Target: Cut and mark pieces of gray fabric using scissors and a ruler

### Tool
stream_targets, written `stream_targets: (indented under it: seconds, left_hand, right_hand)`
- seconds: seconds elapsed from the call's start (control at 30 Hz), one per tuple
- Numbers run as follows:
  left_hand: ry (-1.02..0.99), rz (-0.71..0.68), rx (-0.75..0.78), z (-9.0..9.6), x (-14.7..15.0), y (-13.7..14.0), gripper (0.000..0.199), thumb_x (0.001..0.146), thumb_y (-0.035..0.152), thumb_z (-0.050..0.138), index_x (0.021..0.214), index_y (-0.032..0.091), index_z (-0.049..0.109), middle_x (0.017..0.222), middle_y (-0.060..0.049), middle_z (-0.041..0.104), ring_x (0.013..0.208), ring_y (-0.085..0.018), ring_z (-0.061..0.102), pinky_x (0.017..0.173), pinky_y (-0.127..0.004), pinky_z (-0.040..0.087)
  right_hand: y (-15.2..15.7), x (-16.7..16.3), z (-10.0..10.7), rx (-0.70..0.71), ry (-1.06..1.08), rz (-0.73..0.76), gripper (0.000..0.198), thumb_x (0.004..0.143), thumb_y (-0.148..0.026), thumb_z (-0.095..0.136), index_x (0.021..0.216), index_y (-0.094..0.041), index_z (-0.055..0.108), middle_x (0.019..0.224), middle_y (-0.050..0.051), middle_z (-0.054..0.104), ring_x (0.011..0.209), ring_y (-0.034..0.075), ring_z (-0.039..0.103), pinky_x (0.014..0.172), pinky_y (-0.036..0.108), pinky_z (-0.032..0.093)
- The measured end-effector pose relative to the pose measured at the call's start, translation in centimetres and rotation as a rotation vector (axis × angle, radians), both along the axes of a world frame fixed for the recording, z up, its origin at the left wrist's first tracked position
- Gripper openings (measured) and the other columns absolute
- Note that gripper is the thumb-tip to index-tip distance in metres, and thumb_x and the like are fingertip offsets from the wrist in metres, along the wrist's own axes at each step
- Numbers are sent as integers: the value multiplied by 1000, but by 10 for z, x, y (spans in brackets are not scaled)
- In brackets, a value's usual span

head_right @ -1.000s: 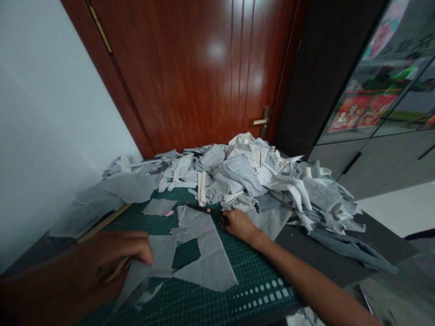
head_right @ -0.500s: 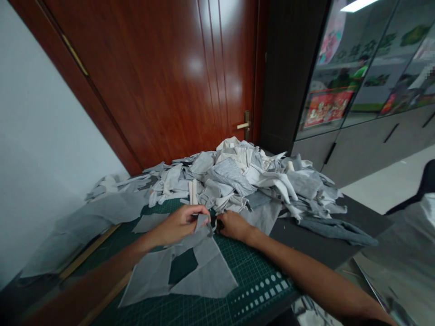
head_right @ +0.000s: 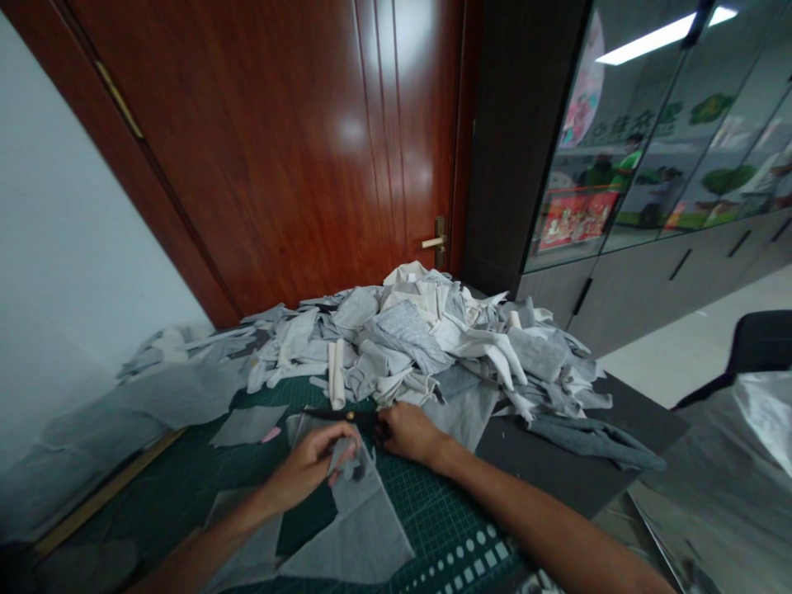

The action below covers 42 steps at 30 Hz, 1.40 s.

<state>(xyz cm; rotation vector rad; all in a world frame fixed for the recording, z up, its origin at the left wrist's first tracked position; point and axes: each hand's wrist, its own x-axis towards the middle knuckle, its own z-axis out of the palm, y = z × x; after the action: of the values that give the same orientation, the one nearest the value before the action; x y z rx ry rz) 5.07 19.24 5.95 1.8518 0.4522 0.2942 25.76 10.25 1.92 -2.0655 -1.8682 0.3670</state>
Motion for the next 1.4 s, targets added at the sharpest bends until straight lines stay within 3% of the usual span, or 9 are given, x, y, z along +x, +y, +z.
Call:
stream_targets:
  seconds: [0.13, 0.33, 0.57, 0.7, 1.0, 1.23, 1.4]
  left_hand:
    - [-111, 177, -96, -23, -3, 12, 47, 83, 64, 73, 91, 18, 65, 70, 3, 56, 49, -9, 47, 49, -23, 38]
    - [-189, 337, -147, -37, -8, 20, 50, 77, 64, 79, 88, 18, 63, 68, 6, 54, 47, -8, 49, 49, -22, 38]
    - [-219, 381, -233, -42, -8, 22, 45, 80, 59, 77, 87, 19, 57, 80, 3, 62, 51, -9, 55, 51, -22, 43]
    - [-249, 393, -304, -46, -8, 23, 35, 83, 52, 70, 89, 21, 56, 84, 0, 66, 65, -15, 61, 53, -24, 49]
    - [-256, 401, -367, -39, -6, 22, 30, 77, 45, 72, 82, 20, 56, 79, -1, 63, 66, -15, 59, 52, -24, 47]
    - [-297, 440, -400, -40, -4, 23, 27, 77, 42, 70, 82, 20, 55, 79, -1, 62, 67, -16, 59, 51, -25, 48]
    - [-309, 433, -423, -42, -4, 24, 27, 75, 41, 72, 81, 20, 55, 80, -2, 62, 72, -18, 62, 49, -25, 48]
  right_hand:
    - [0, -1, -7, 14, 1, -29, 11, 89, -21, 70, 94, -16, 78, 89, 11, 80, 79, 21, 72, 64, 26, 37]
    - [1, -2, -15, 35, 30, -76, 12, 90, -21, 68, 96, -16, 77, 87, 10, 79, 75, 20, 70, 63, 26, 36]
    - [-2, -6, -7, 58, 78, -101, 13, 90, -24, 70, 97, -15, 77, 85, 8, 78, 73, 18, 69, 63, 25, 38]
    - [-3, -9, -4, 66, 99, -104, 14, 89, -23, 70, 99, -16, 77, 84, 7, 78, 73, 18, 69, 63, 24, 38]
    - [-4, -8, -8, 87, 143, -111, 14, 83, -15, 71, 96, -17, 77, 82, 6, 77, 70, 18, 67, 61, 25, 35]
    - [-3, -10, -7, 171, 191, -129, 11, 91, -26, 69, 94, -15, 72, 82, 6, 76, 67, 15, 64, 61, 24, 36]
    - [-2, -10, -7, 205, 205, -112, 10, 88, -26, 70, 92, -16, 70, 81, 5, 75, 67, 15, 64, 61, 24, 36]
